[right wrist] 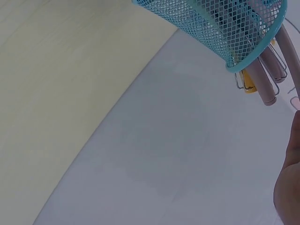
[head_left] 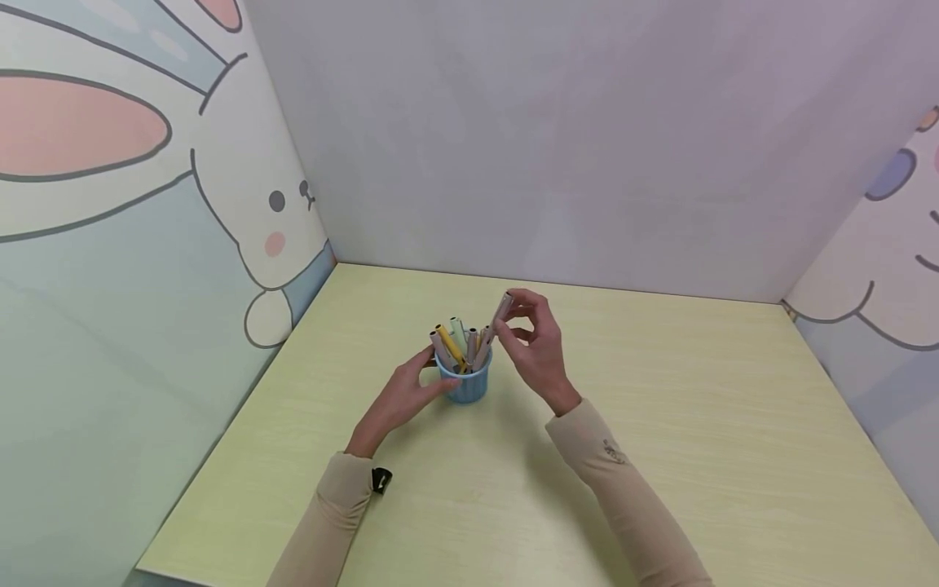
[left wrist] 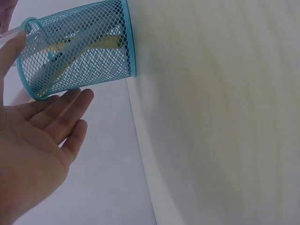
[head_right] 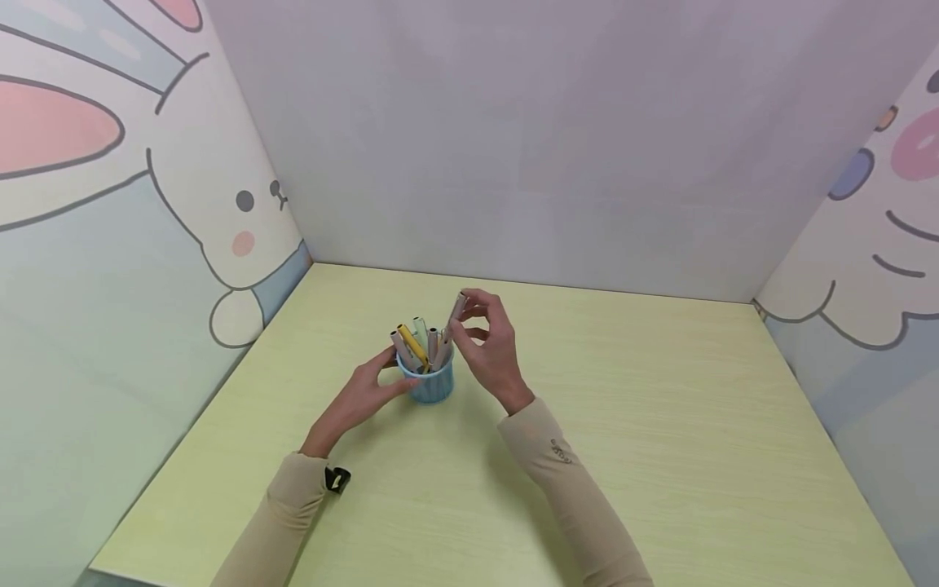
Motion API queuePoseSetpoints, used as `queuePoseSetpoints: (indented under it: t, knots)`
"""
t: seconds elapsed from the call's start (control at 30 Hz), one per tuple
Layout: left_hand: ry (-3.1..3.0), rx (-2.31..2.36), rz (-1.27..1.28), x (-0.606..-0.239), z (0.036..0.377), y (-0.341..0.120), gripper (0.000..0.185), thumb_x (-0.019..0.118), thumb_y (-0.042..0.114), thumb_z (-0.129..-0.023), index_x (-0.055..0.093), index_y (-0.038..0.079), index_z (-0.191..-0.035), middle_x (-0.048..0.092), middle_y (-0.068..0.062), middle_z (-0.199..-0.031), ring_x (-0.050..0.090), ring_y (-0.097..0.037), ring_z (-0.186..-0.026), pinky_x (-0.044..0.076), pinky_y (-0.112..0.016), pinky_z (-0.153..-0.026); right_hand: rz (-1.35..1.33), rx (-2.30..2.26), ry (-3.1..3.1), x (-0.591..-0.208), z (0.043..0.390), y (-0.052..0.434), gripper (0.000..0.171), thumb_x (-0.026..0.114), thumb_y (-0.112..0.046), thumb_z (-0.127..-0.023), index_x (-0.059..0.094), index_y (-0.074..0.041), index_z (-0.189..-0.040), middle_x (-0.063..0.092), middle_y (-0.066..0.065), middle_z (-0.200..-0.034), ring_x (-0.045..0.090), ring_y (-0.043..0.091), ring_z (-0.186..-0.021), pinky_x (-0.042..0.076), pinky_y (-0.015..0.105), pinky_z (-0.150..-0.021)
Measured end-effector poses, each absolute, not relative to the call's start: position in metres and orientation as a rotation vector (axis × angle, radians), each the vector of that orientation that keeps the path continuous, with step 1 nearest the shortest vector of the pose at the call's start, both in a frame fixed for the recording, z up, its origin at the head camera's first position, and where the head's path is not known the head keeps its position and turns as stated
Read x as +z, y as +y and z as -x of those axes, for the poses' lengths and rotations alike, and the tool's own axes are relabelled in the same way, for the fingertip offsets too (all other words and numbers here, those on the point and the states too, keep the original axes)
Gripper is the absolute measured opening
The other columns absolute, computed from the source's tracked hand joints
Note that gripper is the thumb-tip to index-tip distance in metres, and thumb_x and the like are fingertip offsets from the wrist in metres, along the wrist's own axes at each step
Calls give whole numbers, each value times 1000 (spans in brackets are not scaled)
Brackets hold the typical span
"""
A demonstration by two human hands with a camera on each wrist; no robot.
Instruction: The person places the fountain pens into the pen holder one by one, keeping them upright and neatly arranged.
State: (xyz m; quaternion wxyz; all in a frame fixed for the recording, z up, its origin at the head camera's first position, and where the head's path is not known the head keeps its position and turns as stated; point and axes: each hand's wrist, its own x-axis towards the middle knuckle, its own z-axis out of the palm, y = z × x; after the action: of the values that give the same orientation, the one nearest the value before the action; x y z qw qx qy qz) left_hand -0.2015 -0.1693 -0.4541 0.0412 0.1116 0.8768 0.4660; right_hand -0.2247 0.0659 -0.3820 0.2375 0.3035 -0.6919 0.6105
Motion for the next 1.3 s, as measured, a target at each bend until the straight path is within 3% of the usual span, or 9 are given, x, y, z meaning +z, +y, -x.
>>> queuePoseSetpoints:
  t: [0.3, 0.7, 0.9, 1.1, 1.3]
  knots:
    - [2689, 1425, -349, -454, 201, -169, 87, 72, 49, -96, 31, 12, -164, 48, -12, -155, 43, -31, -144, 34, -57, -115, -879, 1636, -1929, -384, 222, 62, 44, 66, 22, -89, 49, 17, -130, 58, 31, -110, 64, 41, -94, 57, 26, -70]
    - [2687, 1416, -332, -454, 199, -169, 88, 72, 47, -97, 28, 12, -165, 44, -11, -159, 41, -31, -146, 33, -58, -116, -914, 1568, -1954, -386, 220, 58, 42, 67, 22, -88, 53, 17, -128, 58, 30, -105, 65, 41, -92, 59, 33, -65]
    - [2696, 1404, -323, -455, 200, -169, 89, 71, 51, -96, 29, 13, -164, 48, -11, -156, 43, -31, -144, 34, -58, -115, -900, 1545, -1956, -387, 220, 59, 43, 69, 21, -88, 55, 15, -128, 58, 29, -105, 66, 40, -91, 57, 26, -67]
    - [2699, 1391, -328, -455, 201, -169, 89, 71, 51, -96, 30, 12, -164, 50, -11, -155, 44, -31, -144, 34, -58, -115, -852, 1557, -1974, -391, 219, 65, 43, 69, 20, -88, 55, 16, -128, 58, 30, -105, 66, 41, -92, 58, 27, -67]
    - [2702, 1385, -344, -454, 201, -167, 88, 71, 50, -97, 30, 11, -164, 50, -12, -154, 45, -31, -143, 35, -58, -115, -772, 1583, -2008, -417, 234, 81, 45, 68, 19, -89, 54, 15, -132, 58, 29, -108, 65, 40, -93, 60, 30, -67]
